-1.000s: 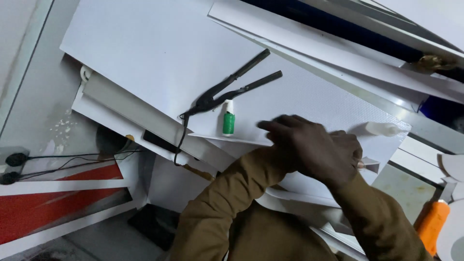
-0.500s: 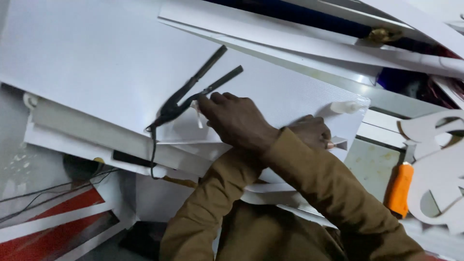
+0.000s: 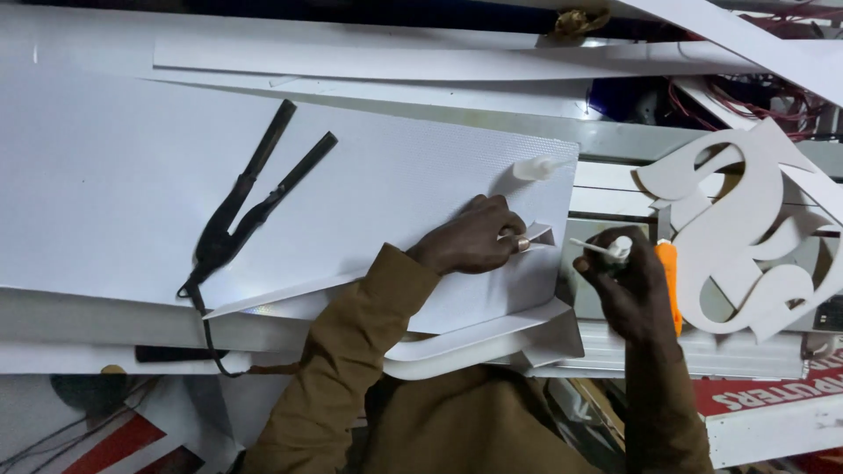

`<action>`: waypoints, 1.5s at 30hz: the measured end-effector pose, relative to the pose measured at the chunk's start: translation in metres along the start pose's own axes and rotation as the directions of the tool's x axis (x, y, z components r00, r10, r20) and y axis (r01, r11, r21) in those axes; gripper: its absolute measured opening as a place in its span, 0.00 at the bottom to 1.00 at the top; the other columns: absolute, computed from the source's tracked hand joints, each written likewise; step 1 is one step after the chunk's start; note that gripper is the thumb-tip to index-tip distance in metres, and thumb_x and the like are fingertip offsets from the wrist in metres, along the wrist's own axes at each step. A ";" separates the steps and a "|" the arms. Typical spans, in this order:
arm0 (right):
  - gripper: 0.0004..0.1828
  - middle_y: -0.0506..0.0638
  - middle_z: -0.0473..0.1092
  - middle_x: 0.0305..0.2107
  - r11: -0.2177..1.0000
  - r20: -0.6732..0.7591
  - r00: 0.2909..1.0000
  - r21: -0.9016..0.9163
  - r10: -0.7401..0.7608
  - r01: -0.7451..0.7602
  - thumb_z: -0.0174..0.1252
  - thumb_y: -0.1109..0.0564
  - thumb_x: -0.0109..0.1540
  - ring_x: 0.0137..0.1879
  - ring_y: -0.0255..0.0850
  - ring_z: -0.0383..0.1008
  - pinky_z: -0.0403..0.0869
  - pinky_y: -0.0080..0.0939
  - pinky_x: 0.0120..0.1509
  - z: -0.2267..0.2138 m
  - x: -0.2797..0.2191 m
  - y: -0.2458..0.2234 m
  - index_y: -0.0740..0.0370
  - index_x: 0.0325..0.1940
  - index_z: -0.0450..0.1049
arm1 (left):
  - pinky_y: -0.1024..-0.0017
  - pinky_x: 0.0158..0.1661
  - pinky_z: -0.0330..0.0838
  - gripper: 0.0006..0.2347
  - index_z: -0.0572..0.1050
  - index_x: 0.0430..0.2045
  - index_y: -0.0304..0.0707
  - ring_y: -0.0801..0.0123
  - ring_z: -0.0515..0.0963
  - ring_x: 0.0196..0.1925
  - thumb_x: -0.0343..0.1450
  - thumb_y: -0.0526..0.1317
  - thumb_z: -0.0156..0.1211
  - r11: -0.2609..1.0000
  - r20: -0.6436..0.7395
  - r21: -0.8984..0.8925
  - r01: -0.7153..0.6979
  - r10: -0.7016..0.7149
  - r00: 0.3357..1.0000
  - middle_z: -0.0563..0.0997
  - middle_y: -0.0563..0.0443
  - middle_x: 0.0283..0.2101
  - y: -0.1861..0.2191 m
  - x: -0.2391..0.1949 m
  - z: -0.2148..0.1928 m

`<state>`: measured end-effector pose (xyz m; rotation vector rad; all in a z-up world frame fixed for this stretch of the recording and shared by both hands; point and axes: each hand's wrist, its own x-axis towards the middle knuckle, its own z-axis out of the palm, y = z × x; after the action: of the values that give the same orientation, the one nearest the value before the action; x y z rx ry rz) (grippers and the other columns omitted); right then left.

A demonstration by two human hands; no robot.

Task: Applying glue to the edges of an acrylic strip and bonding it to a base to fabricate a 3D sign letter.

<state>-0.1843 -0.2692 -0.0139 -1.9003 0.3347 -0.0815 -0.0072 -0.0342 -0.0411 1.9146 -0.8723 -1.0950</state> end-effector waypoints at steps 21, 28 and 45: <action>0.35 0.52 0.67 0.34 0.994 -0.146 0.989 -0.101 0.012 -0.027 0.36 0.32 0.85 0.42 0.43 0.66 0.65 0.44 0.50 0.000 0.015 0.031 0.61 0.46 0.76 | 0.54 0.63 0.68 0.20 0.81 0.65 0.33 0.60 0.69 0.57 0.81 0.43 0.54 0.995 0.040 -0.073 0.068 -0.065 0.997 0.72 0.48 0.47 0.027 -0.017 -0.017; 0.13 0.60 0.68 0.51 0.763 -0.211 0.884 -0.610 -0.416 0.214 0.66 0.59 0.79 0.59 0.63 0.72 0.72 0.61 0.66 0.008 0.014 0.004 0.66 0.66 0.80 | 0.54 0.62 0.69 0.21 0.80 0.66 0.33 0.60 0.69 0.57 0.81 0.44 0.54 0.994 0.064 -0.077 0.077 -0.073 0.995 0.71 0.49 0.47 0.023 -0.013 -0.014; 0.08 0.61 0.81 0.38 0.997 -0.065 0.995 0.030 0.070 -0.068 0.68 0.62 0.73 0.44 0.44 0.80 0.78 0.47 0.56 0.045 0.031 -0.019 0.67 0.53 0.88 | 0.52 0.56 0.71 0.14 0.85 0.55 0.34 0.53 0.76 0.54 0.80 0.42 0.62 0.978 -0.067 -0.209 -0.025 0.011 0.998 0.79 0.43 0.47 0.018 -0.014 -0.013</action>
<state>-0.1414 -0.2311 -0.0153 -1.8602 0.4421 -0.1026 -0.0044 -0.0283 -0.0155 1.7543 -0.7070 -1.0636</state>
